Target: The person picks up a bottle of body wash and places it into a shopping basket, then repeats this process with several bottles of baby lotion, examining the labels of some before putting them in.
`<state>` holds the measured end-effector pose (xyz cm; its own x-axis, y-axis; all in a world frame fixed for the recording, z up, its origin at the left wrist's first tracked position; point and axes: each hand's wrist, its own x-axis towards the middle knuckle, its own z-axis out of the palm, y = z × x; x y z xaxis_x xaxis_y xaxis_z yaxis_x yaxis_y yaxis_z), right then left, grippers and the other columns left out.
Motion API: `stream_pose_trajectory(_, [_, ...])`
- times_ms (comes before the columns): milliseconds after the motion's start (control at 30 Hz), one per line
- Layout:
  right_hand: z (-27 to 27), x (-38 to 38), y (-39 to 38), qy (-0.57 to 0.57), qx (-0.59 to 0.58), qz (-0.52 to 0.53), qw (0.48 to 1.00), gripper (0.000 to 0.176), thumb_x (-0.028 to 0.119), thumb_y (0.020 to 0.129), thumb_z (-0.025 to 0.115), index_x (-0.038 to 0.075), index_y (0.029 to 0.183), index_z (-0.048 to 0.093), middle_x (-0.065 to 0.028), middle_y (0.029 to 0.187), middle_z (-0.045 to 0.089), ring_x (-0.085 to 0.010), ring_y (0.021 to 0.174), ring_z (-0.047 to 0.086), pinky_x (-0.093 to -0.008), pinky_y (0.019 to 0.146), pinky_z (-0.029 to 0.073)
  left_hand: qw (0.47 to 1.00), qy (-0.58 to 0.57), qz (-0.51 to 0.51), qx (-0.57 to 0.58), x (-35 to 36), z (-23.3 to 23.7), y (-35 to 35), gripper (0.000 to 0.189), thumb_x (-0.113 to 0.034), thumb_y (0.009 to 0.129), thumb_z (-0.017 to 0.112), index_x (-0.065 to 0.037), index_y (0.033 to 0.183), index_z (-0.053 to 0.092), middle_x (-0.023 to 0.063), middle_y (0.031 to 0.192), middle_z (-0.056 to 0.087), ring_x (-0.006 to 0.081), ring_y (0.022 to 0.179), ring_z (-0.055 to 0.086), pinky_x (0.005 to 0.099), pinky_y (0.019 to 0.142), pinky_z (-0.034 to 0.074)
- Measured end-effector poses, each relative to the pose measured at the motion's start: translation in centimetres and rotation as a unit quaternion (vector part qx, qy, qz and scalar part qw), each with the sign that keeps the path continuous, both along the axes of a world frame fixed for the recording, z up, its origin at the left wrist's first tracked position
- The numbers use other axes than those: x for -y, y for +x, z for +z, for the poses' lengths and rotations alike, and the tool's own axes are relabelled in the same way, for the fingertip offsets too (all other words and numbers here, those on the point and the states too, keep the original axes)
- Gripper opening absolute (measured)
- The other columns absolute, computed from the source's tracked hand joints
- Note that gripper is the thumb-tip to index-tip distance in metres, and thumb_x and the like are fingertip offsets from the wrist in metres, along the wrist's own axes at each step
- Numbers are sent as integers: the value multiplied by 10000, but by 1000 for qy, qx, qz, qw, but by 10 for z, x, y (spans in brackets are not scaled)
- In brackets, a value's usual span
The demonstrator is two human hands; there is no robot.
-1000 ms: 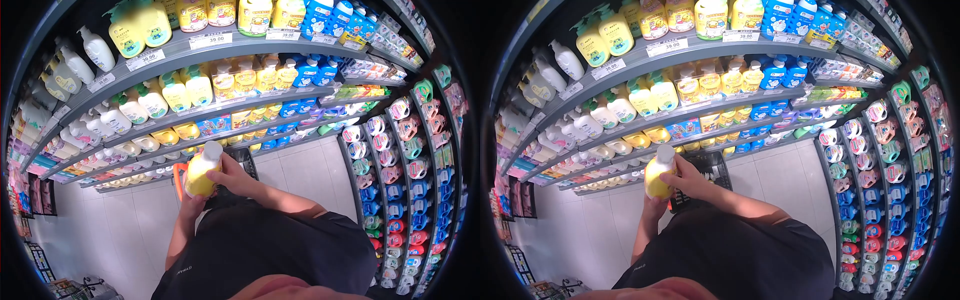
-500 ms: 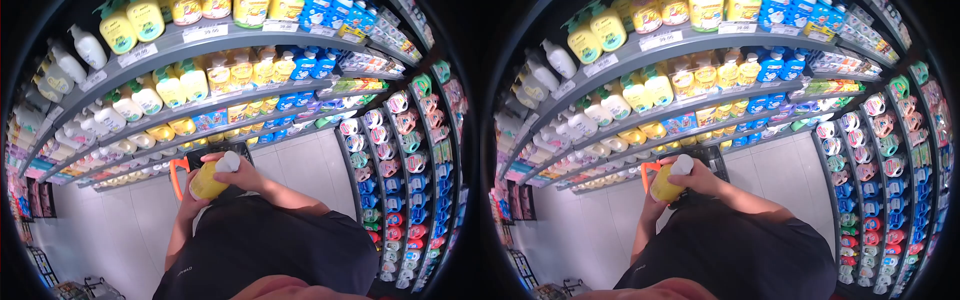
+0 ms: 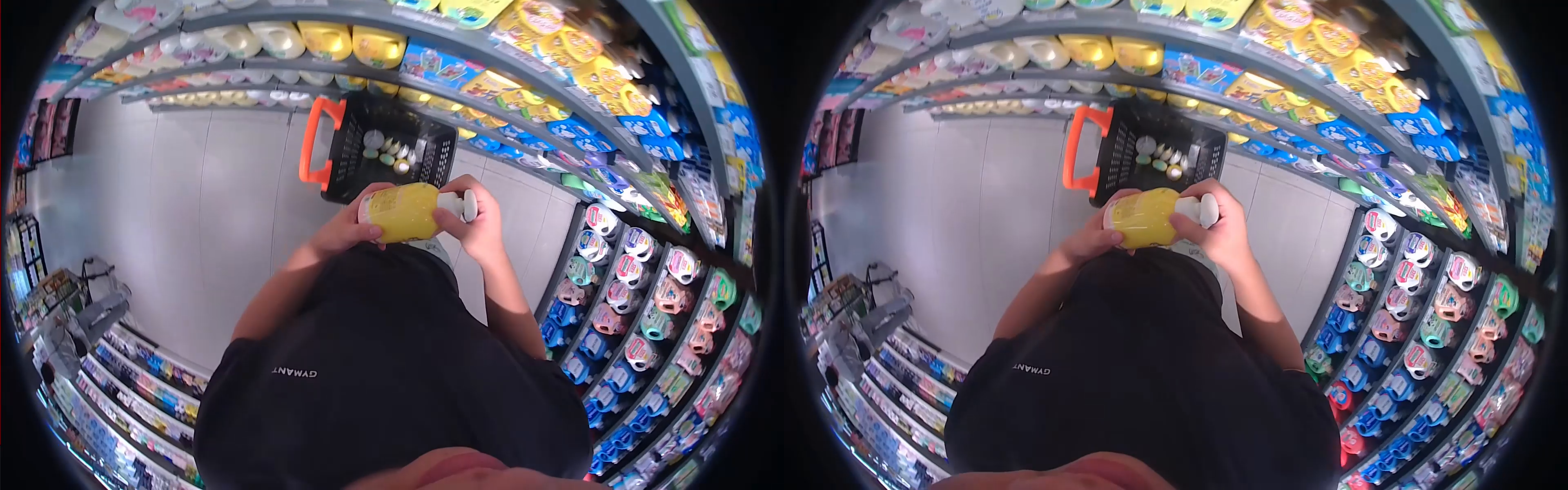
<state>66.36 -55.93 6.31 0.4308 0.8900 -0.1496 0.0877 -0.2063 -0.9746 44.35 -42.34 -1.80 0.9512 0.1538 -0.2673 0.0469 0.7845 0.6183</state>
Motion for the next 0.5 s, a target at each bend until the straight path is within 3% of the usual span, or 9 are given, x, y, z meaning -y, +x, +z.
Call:
stream_pose_trajectory(167, [-40,-1,11,-113,-126,57,984,308,65,787,833,33,1048,674,-3,900,648,-87,820,615,-256,710,501,995,3,-35,-91,-4,-46,-8,1020,-413,735,846,-105,1537,296,88,1385,520,203,1155,602,324,769,592])
stream_pose_trajectory(267, [-73,-4,13,-99,-64,80,990,284,69,787,831,27,1030,691,1,873,641,-99,806,621,-270,706,500,997,-13,-51,-55,-4,-85,-14,903,-306,852,771,-141,1571,250,78,1405,510,200,1195,582,320,783,581])
stream_pose_trajectory(367, [-110,-14,11,-108,13,79,991,284,107,774,846,20,1004,705,-29,870,647,-140,779,641,-289,696,507,996,-53,-43,-63,-3,-126,-12,894,-329,884,739,-148,1593,226,87,1434,493,206,1230,567,351,848,574])
stream_pose_trajectory(467, [-147,-38,8,-130,148,110,974,306,152,756,862,17,982,705,-72,883,652,-200,763,659,-317,690,523,974,-137,40,-178,8,-170,-8,875,-378,924,691,-147,1612,203,88,1462,472,217,1253,556,399,948,535])
stream_pose_trajectory(500, [-162,-47,4,-146,187,108,965,361,133,722,878,25,1016,700,-103,881,662,-230,783,669,-316,714,531,969,-115,5,-220,9,-191,-8,842,-478,963,594,-134,1620,195,95,1458,490,232,1241,556,433,996,499])
